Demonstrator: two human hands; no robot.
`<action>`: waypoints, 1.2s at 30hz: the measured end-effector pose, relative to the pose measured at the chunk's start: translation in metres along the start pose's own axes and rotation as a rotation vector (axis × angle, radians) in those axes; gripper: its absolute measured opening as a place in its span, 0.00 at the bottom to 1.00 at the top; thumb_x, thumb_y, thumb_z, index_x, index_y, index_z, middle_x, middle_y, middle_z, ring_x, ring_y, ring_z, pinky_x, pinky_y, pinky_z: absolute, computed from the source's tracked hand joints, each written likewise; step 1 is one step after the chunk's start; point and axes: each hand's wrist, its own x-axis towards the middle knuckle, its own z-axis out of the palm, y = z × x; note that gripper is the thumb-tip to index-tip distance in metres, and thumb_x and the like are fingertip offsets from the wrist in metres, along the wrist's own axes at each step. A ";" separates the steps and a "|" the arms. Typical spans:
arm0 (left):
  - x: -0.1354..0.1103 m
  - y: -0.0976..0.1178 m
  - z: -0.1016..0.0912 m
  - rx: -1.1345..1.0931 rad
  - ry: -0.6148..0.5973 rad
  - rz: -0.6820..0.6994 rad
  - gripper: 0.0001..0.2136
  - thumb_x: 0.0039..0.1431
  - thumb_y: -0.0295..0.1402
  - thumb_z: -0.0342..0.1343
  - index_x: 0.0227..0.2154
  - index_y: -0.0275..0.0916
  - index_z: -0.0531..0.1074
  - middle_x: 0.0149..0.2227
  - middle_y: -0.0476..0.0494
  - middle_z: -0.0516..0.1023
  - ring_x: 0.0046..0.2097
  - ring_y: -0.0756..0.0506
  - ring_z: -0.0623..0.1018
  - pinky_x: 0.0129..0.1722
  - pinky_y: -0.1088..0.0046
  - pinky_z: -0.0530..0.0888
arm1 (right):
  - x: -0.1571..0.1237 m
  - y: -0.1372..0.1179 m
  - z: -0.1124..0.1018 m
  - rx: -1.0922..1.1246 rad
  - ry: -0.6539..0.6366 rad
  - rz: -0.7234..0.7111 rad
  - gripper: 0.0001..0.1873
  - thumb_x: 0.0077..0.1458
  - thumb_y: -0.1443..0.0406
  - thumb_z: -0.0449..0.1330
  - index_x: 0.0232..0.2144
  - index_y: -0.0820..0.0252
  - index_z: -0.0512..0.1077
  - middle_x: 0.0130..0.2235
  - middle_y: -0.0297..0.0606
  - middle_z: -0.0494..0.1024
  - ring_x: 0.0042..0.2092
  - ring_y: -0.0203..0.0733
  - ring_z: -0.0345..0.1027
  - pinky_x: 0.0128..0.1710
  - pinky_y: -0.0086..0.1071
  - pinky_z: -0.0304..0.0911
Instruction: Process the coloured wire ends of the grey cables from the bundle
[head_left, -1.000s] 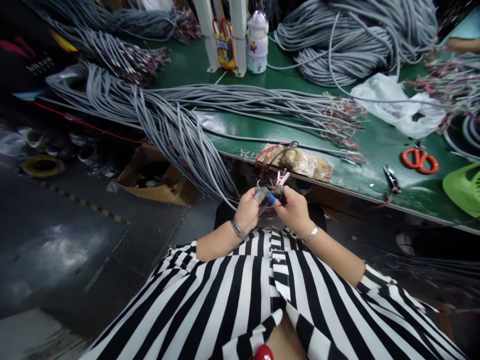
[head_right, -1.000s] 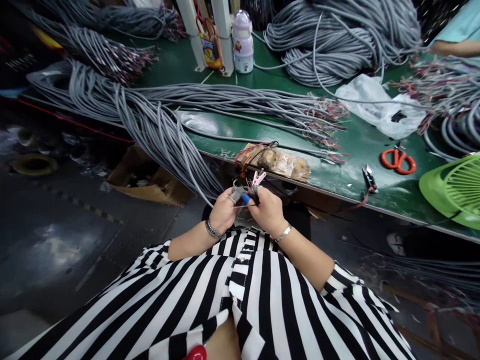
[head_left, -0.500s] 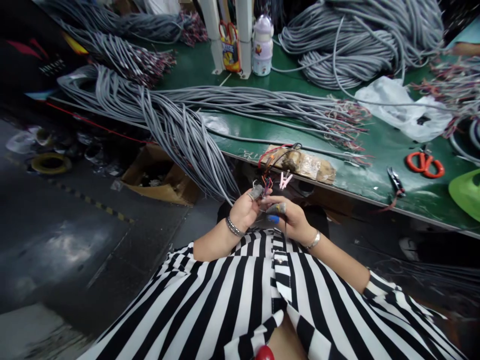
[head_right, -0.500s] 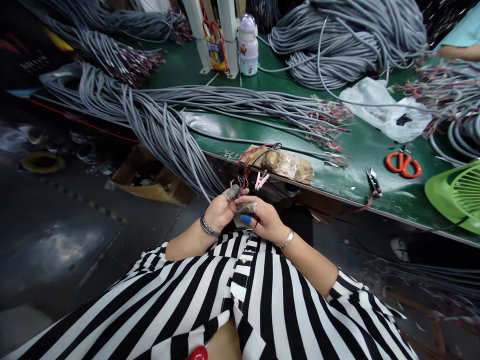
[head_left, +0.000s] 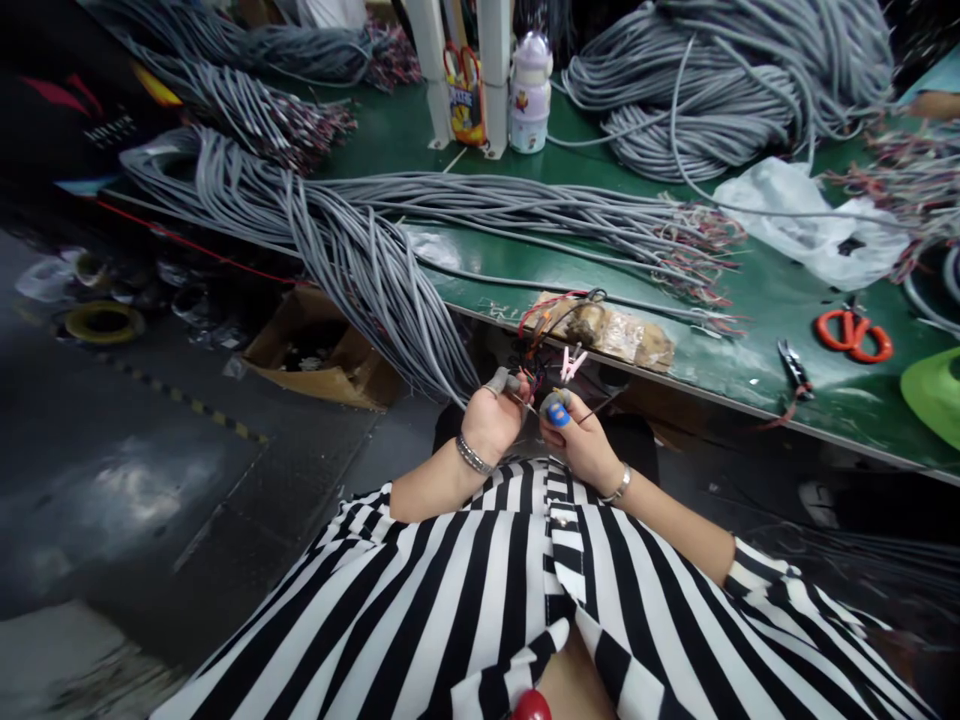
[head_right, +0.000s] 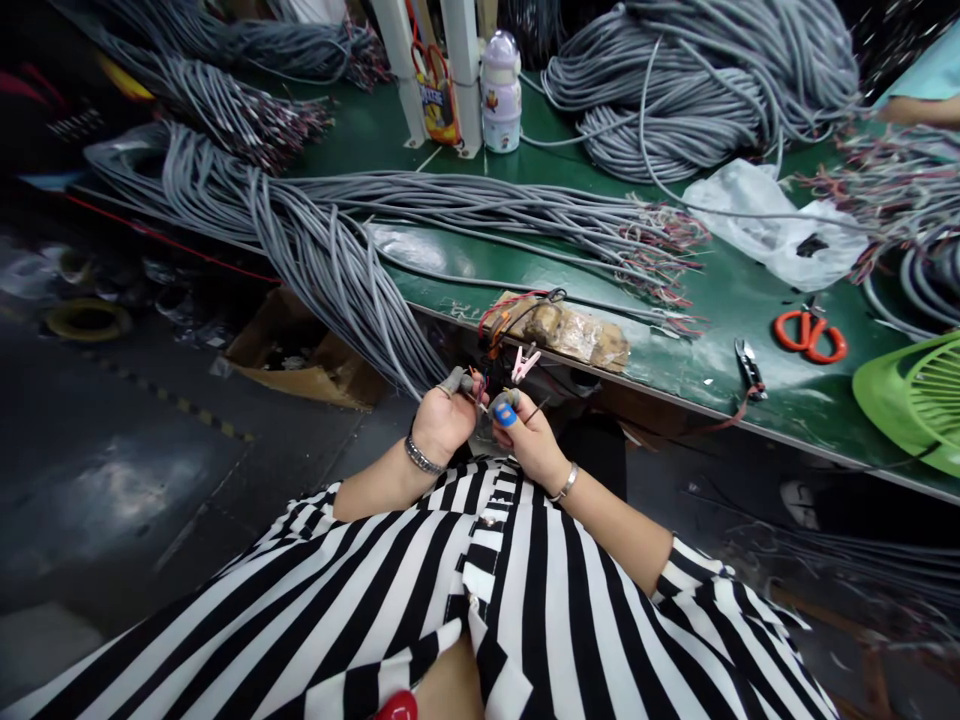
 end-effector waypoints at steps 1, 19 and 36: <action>0.000 0.001 0.000 -0.005 0.002 -0.008 0.13 0.65 0.29 0.50 0.24 0.35 0.67 0.24 0.48 0.73 0.23 0.54 0.72 0.27 0.78 0.72 | 0.000 0.000 0.000 0.016 -0.001 0.018 0.24 0.51 0.44 0.60 0.31 0.53 0.57 0.22 0.23 0.51 0.20 0.30 0.42 0.19 0.26 0.40; 0.015 0.065 -0.022 0.158 -0.023 0.543 0.20 0.59 0.42 0.57 0.18 0.37 0.60 0.21 0.52 0.71 0.14 0.60 0.57 0.14 0.82 0.53 | 0.003 0.009 -0.027 -0.678 0.136 -0.048 0.11 0.51 0.58 0.60 0.27 0.61 0.72 0.26 0.35 0.76 0.28 0.38 0.66 0.31 0.33 0.64; -0.011 0.003 -0.051 1.068 -0.380 0.440 0.05 0.52 0.32 0.64 0.26 0.37 0.75 0.20 0.52 0.72 0.22 0.54 0.67 0.24 0.81 0.63 | -0.002 -0.021 -0.016 -0.922 0.040 -0.252 0.06 0.54 0.65 0.58 0.27 0.60 0.73 0.25 0.35 0.74 0.27 0.37 0.64 0.29 0.30 0.59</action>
